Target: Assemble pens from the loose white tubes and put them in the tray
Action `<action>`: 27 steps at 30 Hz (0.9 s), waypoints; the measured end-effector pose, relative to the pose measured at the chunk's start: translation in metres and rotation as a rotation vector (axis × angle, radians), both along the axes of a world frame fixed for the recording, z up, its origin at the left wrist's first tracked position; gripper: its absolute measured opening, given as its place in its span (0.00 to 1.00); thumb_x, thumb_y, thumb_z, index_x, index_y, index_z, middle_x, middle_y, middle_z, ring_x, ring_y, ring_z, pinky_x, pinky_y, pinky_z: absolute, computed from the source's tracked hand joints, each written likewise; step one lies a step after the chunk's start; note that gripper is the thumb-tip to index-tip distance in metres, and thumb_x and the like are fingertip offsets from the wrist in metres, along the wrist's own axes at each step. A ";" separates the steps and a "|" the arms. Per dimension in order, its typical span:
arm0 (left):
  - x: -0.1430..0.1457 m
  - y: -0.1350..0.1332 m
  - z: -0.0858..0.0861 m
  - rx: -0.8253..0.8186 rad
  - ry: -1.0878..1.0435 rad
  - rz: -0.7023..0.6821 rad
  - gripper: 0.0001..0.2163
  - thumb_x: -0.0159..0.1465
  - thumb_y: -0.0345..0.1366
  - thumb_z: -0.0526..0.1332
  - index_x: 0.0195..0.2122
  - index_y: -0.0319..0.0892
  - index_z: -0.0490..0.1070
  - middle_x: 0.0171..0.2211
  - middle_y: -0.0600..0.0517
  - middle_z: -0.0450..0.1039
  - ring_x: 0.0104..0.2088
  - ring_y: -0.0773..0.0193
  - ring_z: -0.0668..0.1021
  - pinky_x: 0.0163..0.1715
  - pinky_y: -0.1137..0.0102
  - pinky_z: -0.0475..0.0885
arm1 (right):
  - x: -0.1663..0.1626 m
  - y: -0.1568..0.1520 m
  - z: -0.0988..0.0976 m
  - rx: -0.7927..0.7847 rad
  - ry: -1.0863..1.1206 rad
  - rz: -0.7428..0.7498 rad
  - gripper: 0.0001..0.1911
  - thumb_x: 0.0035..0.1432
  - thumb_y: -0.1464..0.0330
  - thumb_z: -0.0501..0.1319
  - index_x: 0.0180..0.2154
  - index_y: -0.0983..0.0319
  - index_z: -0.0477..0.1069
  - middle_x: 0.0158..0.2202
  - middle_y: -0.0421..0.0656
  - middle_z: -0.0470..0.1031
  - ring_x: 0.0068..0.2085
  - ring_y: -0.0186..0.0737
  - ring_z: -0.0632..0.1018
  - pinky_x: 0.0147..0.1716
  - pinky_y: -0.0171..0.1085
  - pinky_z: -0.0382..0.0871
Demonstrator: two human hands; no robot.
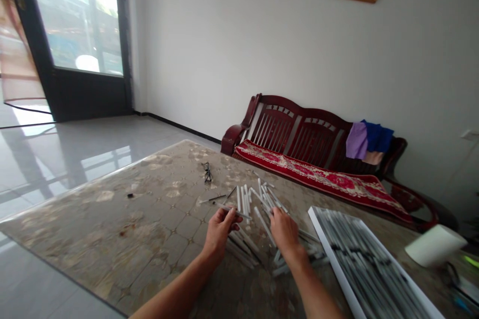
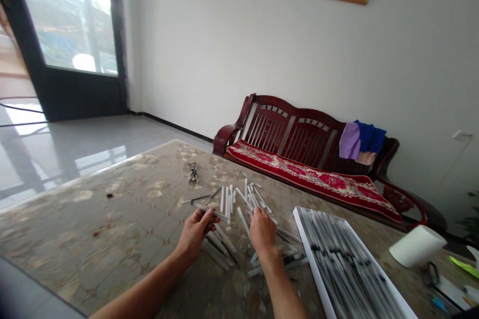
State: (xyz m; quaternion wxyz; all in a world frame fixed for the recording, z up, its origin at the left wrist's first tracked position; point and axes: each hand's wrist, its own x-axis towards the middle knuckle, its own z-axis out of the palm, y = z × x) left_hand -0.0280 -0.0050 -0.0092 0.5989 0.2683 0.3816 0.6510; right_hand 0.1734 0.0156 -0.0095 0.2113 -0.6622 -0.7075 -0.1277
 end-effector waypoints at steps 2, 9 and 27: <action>0.000 0.000 0.001 -0.009 -0.021 -0.005 0.22 0.43 0.51 0.73 0.31 0.38 0.74 0.25 0.52 0.76 0.27 0.63 0.79 0.23 0.74 0.71 | -0.005 -0.016 0.008 0.031 0.060 0.069 0.09 0.62 0.74 0.55 0.36 0.59 0.74 0.34 0.46 0.79 0.35 0.43 0.80 0.32 0.36 0.67; 0.002 -0.003 0.006 -0.002 -0.055 -0.017 0.22 0.39 0.49 0.75 0.27 0.38 0.74 0.22 0.54 0.75 0.25 0.66 0.78 0.24 0.74 0.72 | -0.030 -0.056 0.019 0.185 0.238 0.271 0.13 0.66 0.71 0.52 0.42 0.60 0.75 0.37 0.46 0.78 0.38 0.40 0.79 0.38 0.35 0.70; 0.004 -0.005 0.001 -0.012 -0.039 -0.102 0.22 0.39 0.48 0.76 0.28 0.38 0.75 0.23 0.53 0.77 0.25 0.65 0.80 0.25 0.73 0.75 | -0.029 -0.060 0.007 0.246 0.340 0.319 0.13 0.67 0.68 0.52 0.42 0.61 0.76 0.37 0.47 0.78 0.40 0.40 0.79 0.42 0.36 0.72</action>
